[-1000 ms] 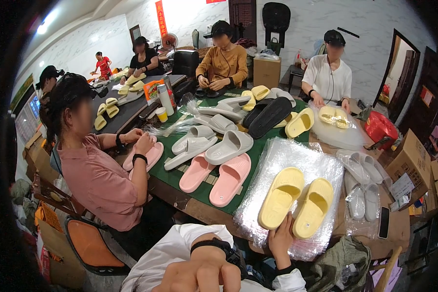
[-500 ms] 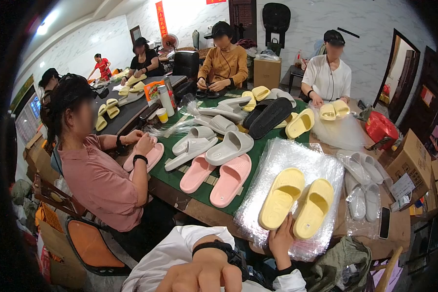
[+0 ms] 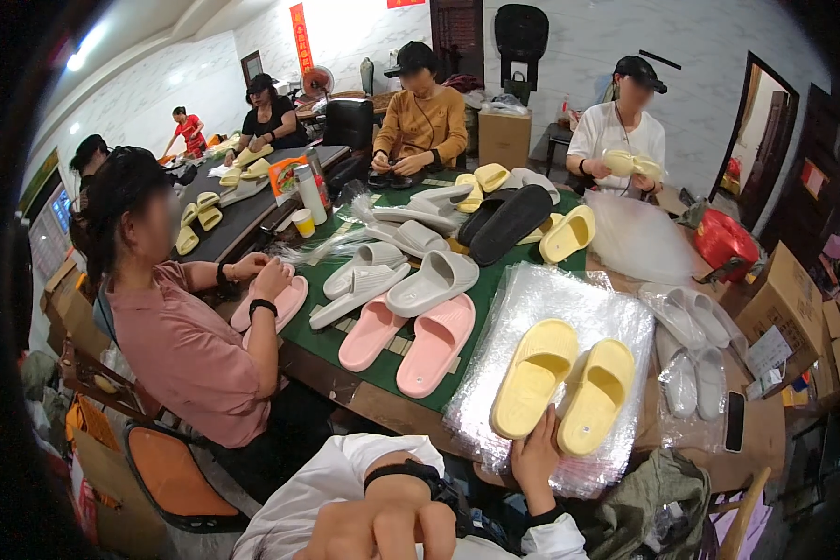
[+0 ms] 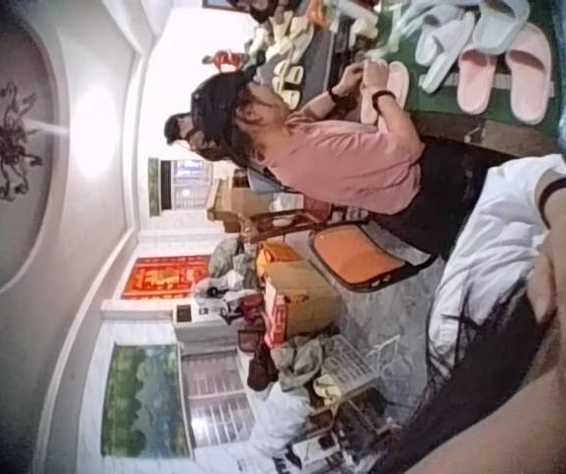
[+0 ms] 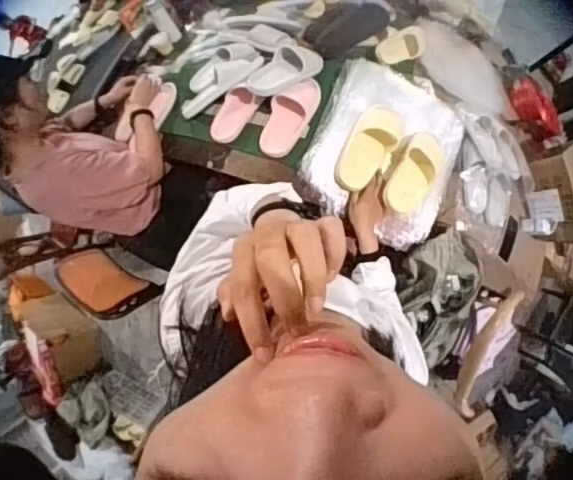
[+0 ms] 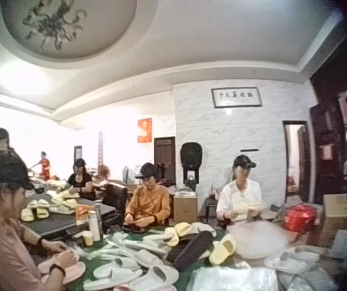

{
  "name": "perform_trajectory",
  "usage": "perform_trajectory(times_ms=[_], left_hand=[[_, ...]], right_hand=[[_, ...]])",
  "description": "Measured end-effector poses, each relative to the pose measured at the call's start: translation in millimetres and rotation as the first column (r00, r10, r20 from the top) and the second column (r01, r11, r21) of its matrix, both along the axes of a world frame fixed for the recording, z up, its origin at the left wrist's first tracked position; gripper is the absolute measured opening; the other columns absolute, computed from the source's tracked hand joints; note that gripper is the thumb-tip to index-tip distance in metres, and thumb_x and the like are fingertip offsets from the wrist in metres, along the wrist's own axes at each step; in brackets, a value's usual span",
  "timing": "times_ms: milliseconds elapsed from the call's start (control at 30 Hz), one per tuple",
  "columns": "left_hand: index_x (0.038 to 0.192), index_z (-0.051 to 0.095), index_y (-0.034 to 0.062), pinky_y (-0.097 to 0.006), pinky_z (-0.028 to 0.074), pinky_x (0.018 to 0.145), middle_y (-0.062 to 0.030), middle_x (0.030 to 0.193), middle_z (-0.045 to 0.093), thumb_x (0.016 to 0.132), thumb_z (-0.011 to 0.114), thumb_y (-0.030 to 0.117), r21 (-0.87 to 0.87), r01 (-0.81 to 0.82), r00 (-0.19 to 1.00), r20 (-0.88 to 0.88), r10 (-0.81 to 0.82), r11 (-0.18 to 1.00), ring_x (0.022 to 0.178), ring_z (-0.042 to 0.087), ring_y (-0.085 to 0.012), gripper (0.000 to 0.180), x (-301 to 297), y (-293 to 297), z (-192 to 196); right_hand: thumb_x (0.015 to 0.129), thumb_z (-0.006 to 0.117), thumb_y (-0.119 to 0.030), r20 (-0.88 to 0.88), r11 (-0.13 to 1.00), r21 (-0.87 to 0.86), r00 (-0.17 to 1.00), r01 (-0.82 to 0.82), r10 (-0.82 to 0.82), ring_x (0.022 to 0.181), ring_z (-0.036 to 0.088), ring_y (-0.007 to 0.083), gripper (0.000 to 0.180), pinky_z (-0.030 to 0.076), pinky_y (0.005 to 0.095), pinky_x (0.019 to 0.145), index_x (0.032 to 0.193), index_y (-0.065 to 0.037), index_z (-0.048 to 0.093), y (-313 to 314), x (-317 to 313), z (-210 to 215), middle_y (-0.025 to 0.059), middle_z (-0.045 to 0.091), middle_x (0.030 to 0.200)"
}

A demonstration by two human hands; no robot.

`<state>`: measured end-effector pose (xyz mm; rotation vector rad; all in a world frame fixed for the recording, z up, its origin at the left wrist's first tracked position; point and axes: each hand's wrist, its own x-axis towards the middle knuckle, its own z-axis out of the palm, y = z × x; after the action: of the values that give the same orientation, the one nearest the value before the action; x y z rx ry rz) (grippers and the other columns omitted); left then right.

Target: The recorder is taking pairs of slippers, checking them, and putting them into individual plastic bags at a communal work table.

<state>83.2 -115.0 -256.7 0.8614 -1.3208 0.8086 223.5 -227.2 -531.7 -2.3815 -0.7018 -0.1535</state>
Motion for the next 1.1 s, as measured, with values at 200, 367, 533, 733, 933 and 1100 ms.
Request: perform_trajectory(times_ms=[200, 367, 533, 733, 933, 1100], left_hand=[[0.092, 0.059, 0.0096, -0.04, 0.039, 0.071, -0.0094, 0.086, 0.053, 0.089, 0.053, 0.034, 0.183, -0.168, 0.974, -0.12, 0.191, 0.969, 0.081, 0.055, -0.0254, 0.025, 28, 16, -44], [0.09, 0.06, 0.0016, -0.037, 0.042, 0.072, -0.0155, 0.096, 0.055, 0.075, 0.064, 0.014, 0.625, -0.6, 0.59, -0.077, 0.804, 0.5, 0.084, 0.054, -0.0298, 0.019, 72, 17, -106], [0.099, 0.063, 0.0056, -0.037, 0.046, 0.081, -0.0165, 0.105, 0.056, 0.075, 0.062, 0.013, 0.936, -0.338, 0.238, 0.183, 0.954, -0.096, 0.099, 0.055, -0.0302, 0.025, 88, 40, -192], [0.105, 0.06, 0.0041, -0.043, 0.041, 0.097, -0.0191, 0.12, 0.051, 0.074, 0.061, 0.011, 0.844, -0.534, 0.234, 0.09, 0.968, 0.051, 0.114, 0.049, -0.0349, 0.032, 88, 31, -223], [0.107, 0.059, 0.0073, -0.044, 0.038, 0.1, -0.0184, 0.128, 0.046, 0.075, 0.061, 0.012, 0.872, -0.488, 0.15, 0.132, 0.98, -0.043, 0.119, 0.045, -0.0353, 0.033, 93, 30, -254], [0.107, 0.06, 0.0122, -0.045, 0.038, 0.1, -0.0168, 0.132, 0.043, 0.075, 0.063, 0.016, 0.855, -0.51, 0.142, 0.192, 0.971, -0.094, 0.121, 0.042, -0.0366, 0.032, 97, 25, -265]], right_hand=[[0.09, 0.051, -0.028, -0.103, 0.994, 0.096, 0.993, -0.053, 0.063, 0.127, 0.038, 0.0402, 0.059, 0.037, 0.0452, 0.1, 0.139, -0.002, 0.031, -1, -1, 16, 0.0173, 0.03, 0.146], [0.093, 0.049, -0.03, 0.151, 0.96, 0.169, 0.969, -0.222, 0.197, 0.121, 0.045, 0.0359, 0.056, 0.039, 0.0406, 0.099, 0.139, -0.003, 0.031, -8, 14, -18, 0.0176, 0.042, 0.136], [0.096, 0.047, -0.022, -0.276, 0.857, 0.515, 0.944, -0.012, 0.179, 0.108, 0.053, 0.0286, 0.042, 0.041, 0.0348, 0.092, 0.13, 0.001, 0.039, -15, 9, 12, 0.0178, 0.053, 0.119], [0.09, 0.052, -0.013, -0.456, 0.946, 0.307, 0.889, 0.104, 0.051, 0.071, 0.062, 0.0283, 0.022, 0.049, 0.0354, 0.067, 0.103, 0.004, 0.058, -46, 23, 40, 0.0153, 0.065, 0.082], [0.09, 0.055, -0.015, -0.039, 0.986, 0.136, 0.994, -0.095, 0.101, 0.107, 0.054, 0.0318, 0.029, 0.041, 0.0365, 0.094, 0.115, -0.002, 0.059, -67, 60, 86, 0.0234, 0.058, 0.109], [0.09, 0.057, -0.03, -0.357, 0.991, 0.03, 0.925, -0.132, 0.134, 0.116, 0.045, 0.0367, 0.047, 0.036, 0.0389, 0.097, 0.133, -0.012, 0.05, -56, 111, 76, 0.0274, 0.043, 0.127]])
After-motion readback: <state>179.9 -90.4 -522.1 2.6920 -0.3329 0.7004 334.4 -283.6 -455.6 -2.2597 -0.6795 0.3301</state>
